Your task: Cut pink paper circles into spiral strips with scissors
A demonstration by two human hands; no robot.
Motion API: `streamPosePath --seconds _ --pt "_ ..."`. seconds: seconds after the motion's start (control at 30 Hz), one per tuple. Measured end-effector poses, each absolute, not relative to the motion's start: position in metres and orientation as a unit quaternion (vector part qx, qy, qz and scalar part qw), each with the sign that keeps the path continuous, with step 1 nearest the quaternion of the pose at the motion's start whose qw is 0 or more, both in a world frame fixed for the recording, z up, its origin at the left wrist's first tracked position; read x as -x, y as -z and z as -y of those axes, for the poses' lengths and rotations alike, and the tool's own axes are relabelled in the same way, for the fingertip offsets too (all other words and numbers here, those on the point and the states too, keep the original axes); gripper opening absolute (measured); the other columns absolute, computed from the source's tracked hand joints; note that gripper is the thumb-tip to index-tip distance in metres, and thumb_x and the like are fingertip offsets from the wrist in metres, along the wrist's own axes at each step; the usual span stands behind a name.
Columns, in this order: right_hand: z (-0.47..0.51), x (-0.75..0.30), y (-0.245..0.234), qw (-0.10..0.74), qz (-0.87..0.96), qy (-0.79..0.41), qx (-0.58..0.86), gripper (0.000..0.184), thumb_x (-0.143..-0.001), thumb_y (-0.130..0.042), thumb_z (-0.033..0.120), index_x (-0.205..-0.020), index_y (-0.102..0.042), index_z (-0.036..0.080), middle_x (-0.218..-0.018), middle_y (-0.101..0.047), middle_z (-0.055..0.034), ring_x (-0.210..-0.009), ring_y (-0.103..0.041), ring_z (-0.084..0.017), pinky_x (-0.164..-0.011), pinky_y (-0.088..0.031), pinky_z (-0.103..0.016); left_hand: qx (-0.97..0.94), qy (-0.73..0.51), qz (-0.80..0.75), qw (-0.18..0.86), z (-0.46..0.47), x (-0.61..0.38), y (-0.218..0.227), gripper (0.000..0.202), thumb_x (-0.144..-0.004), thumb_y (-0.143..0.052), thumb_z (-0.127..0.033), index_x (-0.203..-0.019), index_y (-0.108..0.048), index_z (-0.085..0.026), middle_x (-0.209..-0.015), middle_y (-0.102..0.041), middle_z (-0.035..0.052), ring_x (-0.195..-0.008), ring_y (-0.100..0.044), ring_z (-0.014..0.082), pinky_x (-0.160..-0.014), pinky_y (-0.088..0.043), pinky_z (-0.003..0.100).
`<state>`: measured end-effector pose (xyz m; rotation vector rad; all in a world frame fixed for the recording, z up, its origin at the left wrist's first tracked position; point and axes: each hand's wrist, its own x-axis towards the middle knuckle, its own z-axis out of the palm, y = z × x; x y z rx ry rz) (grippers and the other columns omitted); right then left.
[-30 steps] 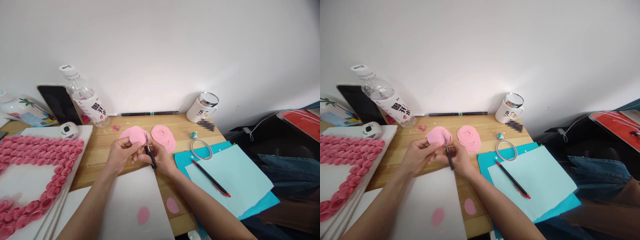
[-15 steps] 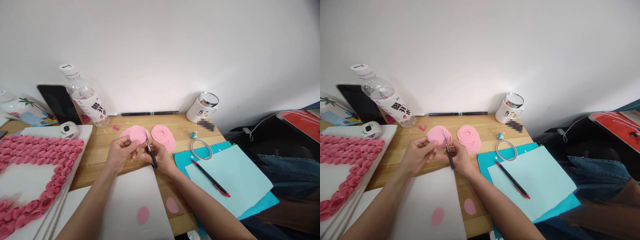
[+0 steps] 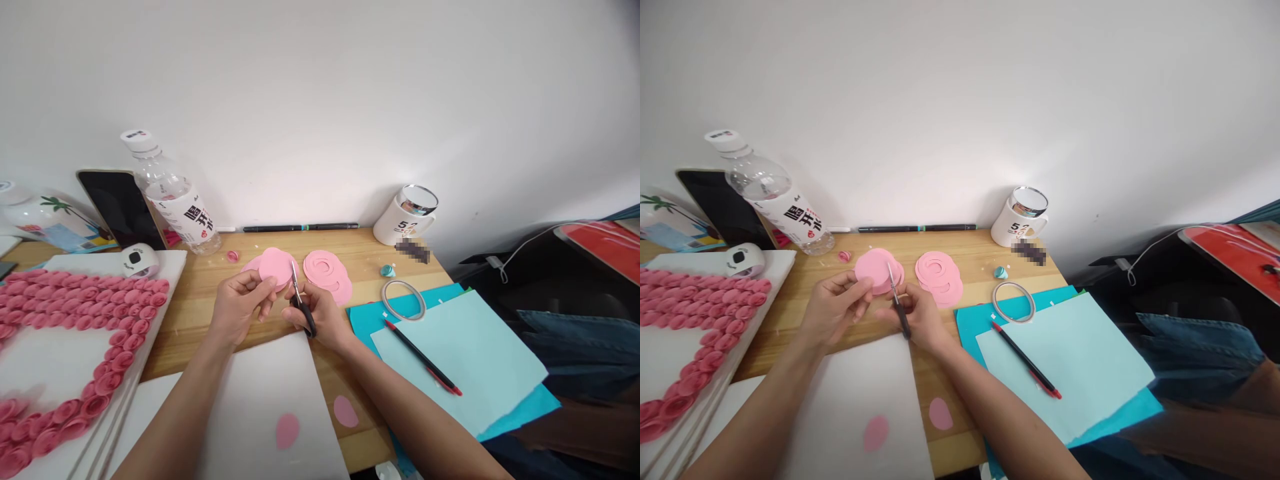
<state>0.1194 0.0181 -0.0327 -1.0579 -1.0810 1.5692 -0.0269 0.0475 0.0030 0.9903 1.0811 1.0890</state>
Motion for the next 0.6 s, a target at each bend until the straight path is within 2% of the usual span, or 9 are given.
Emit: streamPosePath --seconds 0.4,0.6 --pt "-0.0162 -0.1175 0.0333 0.453 0.439 -0.64 0.438 0.042 -0.056 -0.08 0.04 -0.079 -0.053 0.018 -0.05 -0.043 0.0089 -0.042 -0.036 -0.006 -0.04 -0.028 -0.019 -0.427 -0.493 -0.464 0.599 -0.0475 0.027 -0.0009 0.02 -0.064 -0.072 -0.03 -0.061 -0.058 -0.015 -0.052 -0.059 -0.0014 -0.035 -0.045 0.0056 -0.033 -0.034 0.018" --pt "-0.0156 -0.1164 0.0311 0.448 0.443 -0.647 0.429 0.048 -0.052 -0.082 0.045 -0.079 -0.053 0.018 -0.053 -0.051 0.0057 -0.044 -0.041 -0.007 -0.043 -0.032 -0.02 -0.469 -0.464 -0.445 0.606 -0.0448 0.0221 0.0019 0.022 -0.07 -0.068 -0.032 -0.059 -0.059 -0.015 -0.052 -0.059 -0.0016 -0.035 -0.045 0.0055 -0.036 -0.036 0.02"
